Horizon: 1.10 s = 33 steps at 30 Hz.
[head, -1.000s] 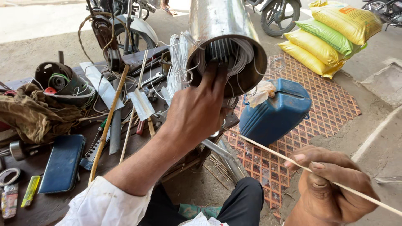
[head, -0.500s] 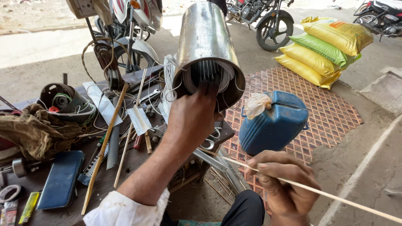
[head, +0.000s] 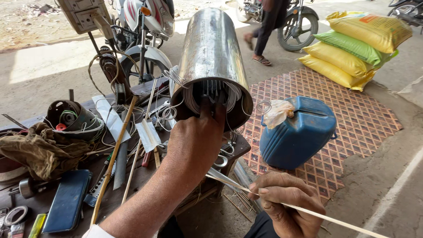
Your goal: The person sits at a low workbench and winds white wire inside a metal drum, using a wooden stick to guide and press the coils. They reposition the drum, adjust the coiled wire by hand, and use pliers to work on the wire ends.
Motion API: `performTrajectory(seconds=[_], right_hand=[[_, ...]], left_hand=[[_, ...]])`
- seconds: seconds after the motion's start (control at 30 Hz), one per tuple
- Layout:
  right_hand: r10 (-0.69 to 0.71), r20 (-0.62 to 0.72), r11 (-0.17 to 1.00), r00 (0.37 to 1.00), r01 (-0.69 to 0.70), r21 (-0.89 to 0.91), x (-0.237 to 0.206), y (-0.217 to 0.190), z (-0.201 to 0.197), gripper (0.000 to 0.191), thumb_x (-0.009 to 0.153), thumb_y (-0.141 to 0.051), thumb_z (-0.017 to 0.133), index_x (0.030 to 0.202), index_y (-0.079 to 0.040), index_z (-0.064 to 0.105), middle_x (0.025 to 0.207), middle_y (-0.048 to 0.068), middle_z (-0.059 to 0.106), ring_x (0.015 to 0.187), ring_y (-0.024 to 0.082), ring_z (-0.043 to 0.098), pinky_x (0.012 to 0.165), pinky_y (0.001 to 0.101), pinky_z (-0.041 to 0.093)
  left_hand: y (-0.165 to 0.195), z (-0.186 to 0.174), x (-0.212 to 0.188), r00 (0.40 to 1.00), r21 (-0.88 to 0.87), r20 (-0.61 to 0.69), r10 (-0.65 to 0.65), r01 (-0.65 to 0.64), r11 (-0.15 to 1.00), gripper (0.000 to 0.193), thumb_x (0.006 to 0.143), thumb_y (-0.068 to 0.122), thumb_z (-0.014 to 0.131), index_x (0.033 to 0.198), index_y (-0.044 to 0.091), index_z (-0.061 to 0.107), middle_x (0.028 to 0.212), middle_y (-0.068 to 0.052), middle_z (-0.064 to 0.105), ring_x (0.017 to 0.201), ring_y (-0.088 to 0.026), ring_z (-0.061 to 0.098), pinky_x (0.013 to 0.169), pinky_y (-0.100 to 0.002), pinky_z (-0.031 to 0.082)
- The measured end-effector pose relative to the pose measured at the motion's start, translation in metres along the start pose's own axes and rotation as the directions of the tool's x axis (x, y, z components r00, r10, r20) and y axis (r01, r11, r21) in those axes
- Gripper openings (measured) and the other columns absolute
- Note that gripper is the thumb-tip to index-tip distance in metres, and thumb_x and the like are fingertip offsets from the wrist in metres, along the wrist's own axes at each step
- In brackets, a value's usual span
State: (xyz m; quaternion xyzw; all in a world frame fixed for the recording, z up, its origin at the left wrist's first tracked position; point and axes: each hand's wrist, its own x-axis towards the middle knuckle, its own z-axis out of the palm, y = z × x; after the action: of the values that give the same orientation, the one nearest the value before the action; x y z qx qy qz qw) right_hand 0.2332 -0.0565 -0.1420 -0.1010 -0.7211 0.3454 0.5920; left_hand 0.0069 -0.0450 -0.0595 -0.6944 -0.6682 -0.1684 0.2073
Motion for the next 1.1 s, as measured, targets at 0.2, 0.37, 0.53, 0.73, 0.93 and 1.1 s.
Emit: performTrajectory(seconds=[0.2,0.37,0.53,0.73,0.93,1.1], right_hand=[[-0.130,-0.053,0.991,0.990,0.132,0.037,0.029,-0.026,-0.001,0.015,0.107,-0.015,0.068,0.122,-0.012,0.071,0.099,0.014,0.076,0.085,0.020,0.078,0.081,0.0369,0.067],[-0.244,-0.184,0.967,0.952,0.254,0.029,0.029,-0.044,-0.030,0.016,0.117,-0.021,0.060,0.126,-0.010,0.066,0.107,0.011,0.071,0.089,0.022,0.076,0.089,0.0389,0.065],[-0.415,-0.225,0.899,0.881,0.359,-0.252,0.028,-0.018,-0.018,0.014,0.117,-0.017,0.067,0.124,-0.005,0.067,0.112,0.014,0.075,0.094,0.022,0.079,0.087,0.0330,0.066],[-0.444,-0.096,0.801,0.891,0.347,-0.487,0.084,0.015,0.038,0.014,0.100,-0.004,0.075,0.112,0.001,0.069,0.108,0.017,0.077,0.086,0.017,0.077,0.071,0.0215,0.059],[-0.372,-0.022,0.795,0.928,0.306,-0.524,0.103,0.027,0.059,0.012,0.103,0.001,0.075,0.114,0.001,0.069,0.110,0.016,0.076,0.097,0.022,0.077,0.085,0.0277,0.060],[-0.344,0.014,0.777,0.939,0.293,-0.558,0.104,0.029,0.061,0.011,0.104,0.001,0.075,0.112,0.000,0.068,0.110,0.015,0.076,0.097,0.021,0.077,0.085,0.0279,0.061]], left_hand=[[-0.008,0.007,0.007,0.994,-0.034,0.108,0.013,-0.009,0.999,0.056,0.087,0.024,0.075,0.134,-0.002,0.058,0.113,-0.031,0.068,0.065,-0.033,0.075,0.045,-0.039,0.060],[-0.005,-0.003,0.001,0.998,-0.020,0.063,-0.005,0.006,1.000,0.059,0.084,0.020,0.073,0.137,-0.001,0.056,0.114,-0.028,0.065,0.067,-0.031,0.075,0.047,-0.038,0.060],[0.006,0.006,-0.003,0.996,0.096,-0.079,-0.039,0.047,0.994,0.041,0.089,0.007,0.066,0.127,-0.007,0.059,0.108,-0.027,0.070,0.058,-0.024,0.074,0.043,-0.034,0.060],[0.000,0.024,-0.010,0.976,0.023,-0.219,-0.020,0.025,0.999,0.039,0.086,0.008,0.064,0.122,-0.008,0.061,0.108,-0.030,0.070,0.056,-0.025,0.073,0.043,-0.035,0.059],[-0.006,0.023,-0.015,0.957,-0.047,-0.290,-0.026,0.013,0.999,0.044,0.081,0.008,0.065,0.122,-0.009,0.060,0.110,-0.030,0.069,0.062,-0.027,0.073,0.046,-0.034,0.058],[-0.009,0.024,-0.016,0.960,-0.136,-0.278,-0.034,-0.004,0.991,0.050,0.080,0.011,0.066,0.124,-0.011,0.059,0.112,-0.033,0.068,0.062,-0.028,0.074,0.048,-0.036,0.059]])
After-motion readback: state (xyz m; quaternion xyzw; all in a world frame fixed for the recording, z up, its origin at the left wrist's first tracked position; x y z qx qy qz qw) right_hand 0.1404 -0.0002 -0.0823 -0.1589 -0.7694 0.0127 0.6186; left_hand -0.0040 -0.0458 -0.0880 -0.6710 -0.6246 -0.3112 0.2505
